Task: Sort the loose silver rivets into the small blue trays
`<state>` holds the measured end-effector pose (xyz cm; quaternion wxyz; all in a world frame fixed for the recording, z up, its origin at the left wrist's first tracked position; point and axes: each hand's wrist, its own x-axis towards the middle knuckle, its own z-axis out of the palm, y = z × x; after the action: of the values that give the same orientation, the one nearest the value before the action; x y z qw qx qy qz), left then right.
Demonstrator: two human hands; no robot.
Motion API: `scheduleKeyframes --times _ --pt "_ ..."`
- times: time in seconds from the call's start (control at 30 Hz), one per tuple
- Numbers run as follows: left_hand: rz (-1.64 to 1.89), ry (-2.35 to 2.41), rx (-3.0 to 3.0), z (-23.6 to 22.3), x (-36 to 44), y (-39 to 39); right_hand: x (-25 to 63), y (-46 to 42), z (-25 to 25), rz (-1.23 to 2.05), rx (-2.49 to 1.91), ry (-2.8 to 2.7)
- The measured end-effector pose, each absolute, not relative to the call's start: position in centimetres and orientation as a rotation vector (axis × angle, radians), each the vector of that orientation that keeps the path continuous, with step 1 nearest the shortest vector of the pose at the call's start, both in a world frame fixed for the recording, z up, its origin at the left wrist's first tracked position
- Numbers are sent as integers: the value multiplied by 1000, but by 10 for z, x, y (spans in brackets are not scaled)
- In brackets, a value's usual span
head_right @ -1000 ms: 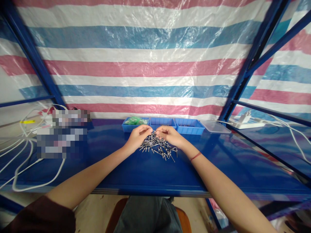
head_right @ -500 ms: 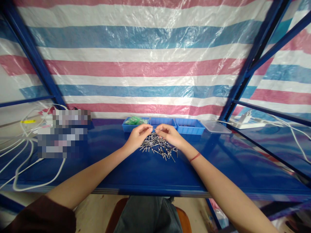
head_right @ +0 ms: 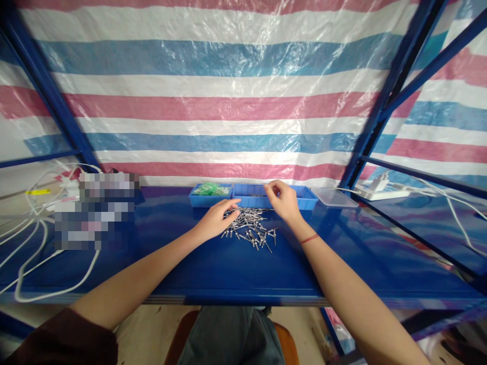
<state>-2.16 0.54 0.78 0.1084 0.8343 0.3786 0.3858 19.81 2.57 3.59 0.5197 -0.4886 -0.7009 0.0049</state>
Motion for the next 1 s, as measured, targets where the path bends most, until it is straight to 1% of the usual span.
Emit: scheduleKeyframes --times 0.07,0.17,0.23,0.3,0.37,0.43,0.5,0.53,0.6,0.67,0.77,0.87,1.0 --pt "1004 1165 2577 9 -24 4 219 34 35 -189 -1293 -1548" --pt "771 1175 2679 12 -26 0 246 44 29 -451 -1420 -1512" --pt "614 1134 2713 14 -26 -4 254 48 27 -549 -1500 -1525" --pt "508 1083 2728 16 -25 -10 253 49 30 -578 -1547 -1553" --pt "479 1030 2749 17 -22 -17 244 44 38 -519 -1538 -1642" --pt "473 974 2791 16 -19 -23 229 30 45 -372 -1487 -1822" --pt "446 989 2805 14 -17 -28 216 9 44 -179 -1425 -2069" --pt "442 1034 2793 13 -17 -29 212 -4 39 -147 -1410 -2107" --pt "437 1144 2737 11 -19 -28 209 -30 21 -194 -1409 -2131" --pt "419 1221 2662 8 -23 -25 213 -50 -2 -227 -1499 -2166" --pt "431 1227 2568 6 -29 -19 219 -62 -28 -152 -1622 -2247" --pt "518 1180 2563 2 -29 -16 211 -56 -33 -71 -1581 -2343" --pt "604 1134 2654 -5 -22 -14 188 -45 -24 12 -1450 -2396"
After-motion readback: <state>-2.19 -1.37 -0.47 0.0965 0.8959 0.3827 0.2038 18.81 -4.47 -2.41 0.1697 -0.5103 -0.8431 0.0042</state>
